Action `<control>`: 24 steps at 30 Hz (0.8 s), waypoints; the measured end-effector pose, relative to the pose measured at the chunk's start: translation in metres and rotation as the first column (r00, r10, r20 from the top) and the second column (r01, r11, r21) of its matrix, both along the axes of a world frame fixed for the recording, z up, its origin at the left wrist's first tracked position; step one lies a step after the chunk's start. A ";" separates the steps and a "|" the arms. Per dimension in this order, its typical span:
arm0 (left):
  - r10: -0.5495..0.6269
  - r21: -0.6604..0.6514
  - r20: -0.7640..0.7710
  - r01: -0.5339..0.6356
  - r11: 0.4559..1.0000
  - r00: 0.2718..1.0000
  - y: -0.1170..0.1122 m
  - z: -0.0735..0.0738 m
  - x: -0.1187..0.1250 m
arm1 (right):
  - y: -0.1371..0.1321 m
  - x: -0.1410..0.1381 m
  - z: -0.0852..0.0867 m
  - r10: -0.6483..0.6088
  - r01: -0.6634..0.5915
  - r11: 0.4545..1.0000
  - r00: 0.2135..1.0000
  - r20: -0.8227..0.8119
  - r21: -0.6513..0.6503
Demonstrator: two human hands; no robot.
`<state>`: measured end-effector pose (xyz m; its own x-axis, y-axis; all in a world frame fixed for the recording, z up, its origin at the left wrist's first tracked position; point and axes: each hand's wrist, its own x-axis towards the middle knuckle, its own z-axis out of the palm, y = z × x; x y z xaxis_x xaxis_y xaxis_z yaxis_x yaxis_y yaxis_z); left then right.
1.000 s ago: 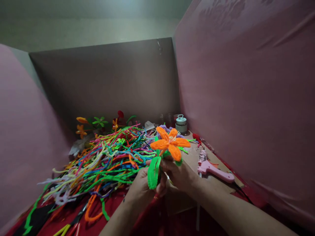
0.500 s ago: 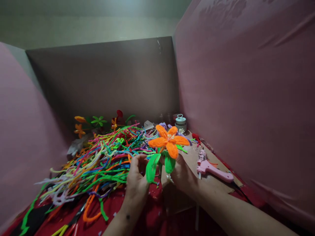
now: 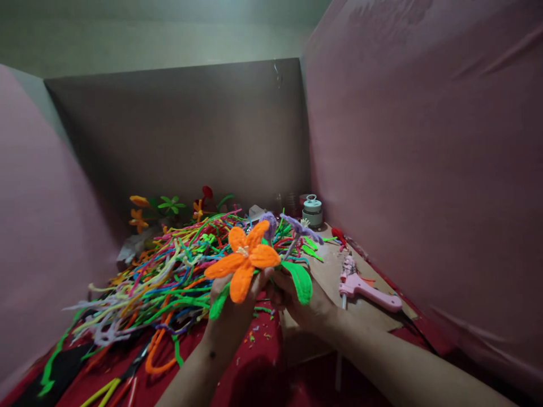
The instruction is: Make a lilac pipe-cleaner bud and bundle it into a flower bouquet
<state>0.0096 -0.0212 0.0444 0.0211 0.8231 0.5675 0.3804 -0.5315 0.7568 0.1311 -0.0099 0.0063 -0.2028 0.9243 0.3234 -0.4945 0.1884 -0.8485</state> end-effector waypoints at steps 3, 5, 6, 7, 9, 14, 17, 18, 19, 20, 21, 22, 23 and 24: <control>0.063 -0.008 -0.076 -0.064 0.998 0.995 -0.004 -0.004 -0.004 | 0.000 -0.001 -0.002 0.017 -0.020 0.999 0.997 -0.077 -0.035; 0.096 -0.012 -0.080 -0.098 0.995 0.992 -0.006 -0.005 -0.004 | -0.003 0.001 0.001 0.018 -0.019 1.000 0.996 -0.085 -0.012; 0.114 -0.013 -0.083 -0.115 0.993 0.990 -0.007 -0.005 -0.003 | -0.005 0.002 0.003 0.029 -0.029 1.000 0.995 -0.091 -0.003; 0.131 -0.013 -0.084 -0.133 0.991 0.988 -0.008 -0.003 -0.001 | -0.006 0.003 0.005 0.043 -0.044 0.999 0.994 -0.099 -0.005; 0.154 -0.013 -0.088 -0.156 0.988 0.984 -0.010 0.000 0.003 | -0.008 0.004 0.008 0.067 -0.075 0.996 0.986 -0.150 -0.050; 0.051 -0.171 0.122 -0.030 0.985 0.991 -0.011 0.009 0.015 | -0.009 0.006 0.008 0.068 -0.090 0.992 0.974 -0.214 -0.092; -0.080 -0.281 0.397 0.204 0.938 0.914 -0.003 0.008 0.016 | -0.009 0.008 0.005 0.160 -0.184 0.979 0.959 -0.234 -0.083; -0.110 -0.298 0.458 0.269 0.916 0.882 0.000 0.006 0.015 | -0.009 0.008 0.004 0.199 -0.227 0.970 0.948 -0.248 -0.089; -0.141 -0.309 0.525 0.342 0.888 0.840 0.003 0.005 0.013 | -0.010 0.009 0.002 0.238 -0.270 0.958 0.936 -0.260 -0.095; -0.167 -0.320 0.561 0.398 0.860 0.811 0.005 0.004 0.012 | -0.009 0.009 0.001 0.273 -0.308 0.946 0.924 -0.269 -0.101; -0.186 -0.330 0.576 0.435 0.838 0.796 0.007 0.004 0.010 | -0.009 0.010 -0.001 0.299 -0.337 0.936 0.914 -0.276 -0.102; -0.204 -0.335 0.582 0.460 0.822 0.787 0.008 0.004 0.008 | -0.008 0.010 -0.002 0.326 -0.364 0.926 0.903 -0.279 -0.098; -0.215 -0.335 0.568 0.462 0.821 0.794 0.008 0.004 0.008 | -0.007 0.011 -0.002 0.344 -0.381 0.921 0.897 -0.279 -0.088; -0.221 -0.324 0.553 0.452 0.831 0.803 0.007 0.005 0.007 | -0.006 0.011 -0.002 0.346 -0.379 0.922 0.897 -0.275 -0.076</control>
